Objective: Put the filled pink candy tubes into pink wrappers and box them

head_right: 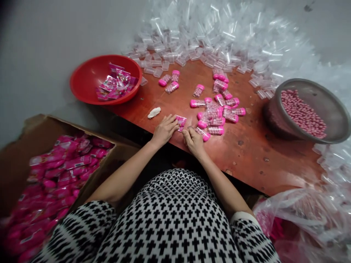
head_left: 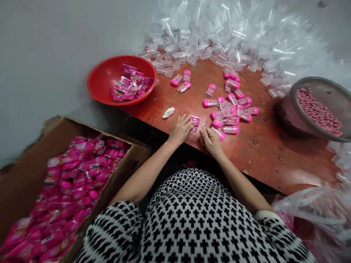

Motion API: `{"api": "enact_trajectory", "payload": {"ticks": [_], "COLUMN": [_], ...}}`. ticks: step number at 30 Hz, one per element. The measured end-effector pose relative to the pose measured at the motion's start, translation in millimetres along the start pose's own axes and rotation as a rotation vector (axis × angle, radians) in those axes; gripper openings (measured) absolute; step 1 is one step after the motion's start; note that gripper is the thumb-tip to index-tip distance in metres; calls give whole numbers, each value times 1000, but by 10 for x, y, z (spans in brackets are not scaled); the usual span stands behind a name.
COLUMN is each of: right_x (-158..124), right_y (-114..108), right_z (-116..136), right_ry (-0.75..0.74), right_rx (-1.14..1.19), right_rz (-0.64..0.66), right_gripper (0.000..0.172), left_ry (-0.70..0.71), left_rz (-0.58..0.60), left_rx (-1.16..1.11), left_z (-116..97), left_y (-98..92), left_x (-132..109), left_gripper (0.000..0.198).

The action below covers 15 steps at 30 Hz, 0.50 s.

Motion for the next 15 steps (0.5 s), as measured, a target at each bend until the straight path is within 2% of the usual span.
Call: {"api": "enact_trajectory", "payload": {"ticks": [5,9,12,15], "right_x": [79,134,119,72], "right_y": [-7,88,95,101], "right_z": [-92,-21,64,102], "right_ry": [119,177,176,177], "right_rx": [126,311,333,289], "right_rz": [-209,-146,-109,2], "right_gripper": [29,40,37,37], "left_ry": [-44,-114,-373,-734], "left_rz": [-181,-262,-285,-141], "left_rx": [-182,-324,-501,-789], "left_z": [-15,-197,-238,-223], "left_y": [-103,-282,-386,-358], "left_x": [-53,-182,-306,-414], "left_gripper": [23,26,47,48]}}
Point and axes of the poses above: each hand's wrist, its own x-axis towards the middle knuckle, its own y-axis out of the palm, z = x × y, the point moved 4 cm from there along x, towards the middle knuckle, and after that the axes turned 11 degrees about -z, right-handed, at the moved point
